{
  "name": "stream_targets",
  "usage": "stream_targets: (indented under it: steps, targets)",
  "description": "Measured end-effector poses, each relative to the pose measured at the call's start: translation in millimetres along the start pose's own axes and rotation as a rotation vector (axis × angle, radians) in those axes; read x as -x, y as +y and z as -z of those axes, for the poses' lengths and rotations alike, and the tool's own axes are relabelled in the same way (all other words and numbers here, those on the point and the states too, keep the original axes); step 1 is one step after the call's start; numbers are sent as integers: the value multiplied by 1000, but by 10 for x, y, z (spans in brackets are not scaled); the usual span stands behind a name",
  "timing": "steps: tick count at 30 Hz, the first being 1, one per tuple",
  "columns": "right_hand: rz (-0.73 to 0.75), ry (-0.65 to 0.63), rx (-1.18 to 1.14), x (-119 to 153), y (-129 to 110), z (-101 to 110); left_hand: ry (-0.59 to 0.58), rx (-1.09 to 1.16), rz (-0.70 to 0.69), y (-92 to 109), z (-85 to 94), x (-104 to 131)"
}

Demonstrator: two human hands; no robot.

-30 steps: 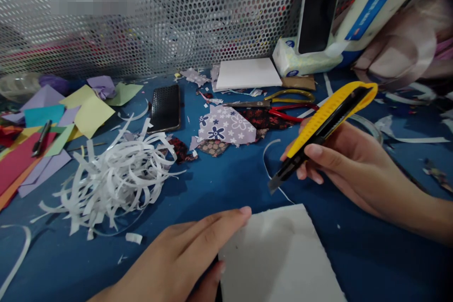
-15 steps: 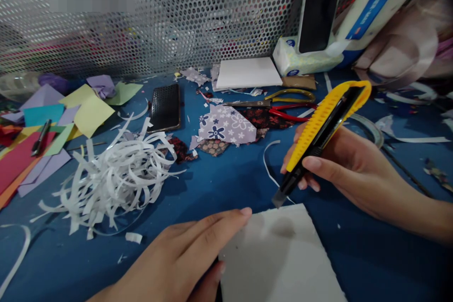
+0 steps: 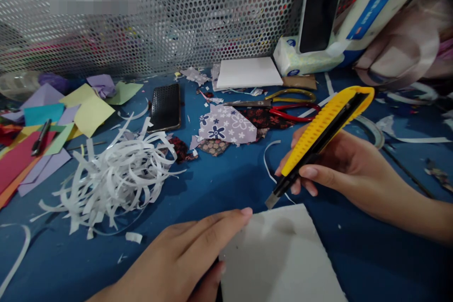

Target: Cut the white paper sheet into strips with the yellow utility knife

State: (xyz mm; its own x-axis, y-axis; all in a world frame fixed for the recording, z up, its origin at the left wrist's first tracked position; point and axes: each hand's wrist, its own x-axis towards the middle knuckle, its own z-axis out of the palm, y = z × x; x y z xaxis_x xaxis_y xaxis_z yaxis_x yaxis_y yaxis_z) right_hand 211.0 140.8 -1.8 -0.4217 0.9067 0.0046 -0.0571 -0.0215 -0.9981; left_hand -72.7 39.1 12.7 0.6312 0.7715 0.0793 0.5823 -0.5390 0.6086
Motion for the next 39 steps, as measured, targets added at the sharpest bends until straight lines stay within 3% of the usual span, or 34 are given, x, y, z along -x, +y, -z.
stream_targets:
  steps: [26,34,39]
  targets:
    - [-59,-54,13,-56,0,21,36,-85,-97,-62,-91,-14]
    - [-112,-186,-46,-61,-31,43,67,-141,-123,-62,-125,-17]
    - [-71,-93,-37,-48,-18,23,67,-140,-124,-66,-127,-18]
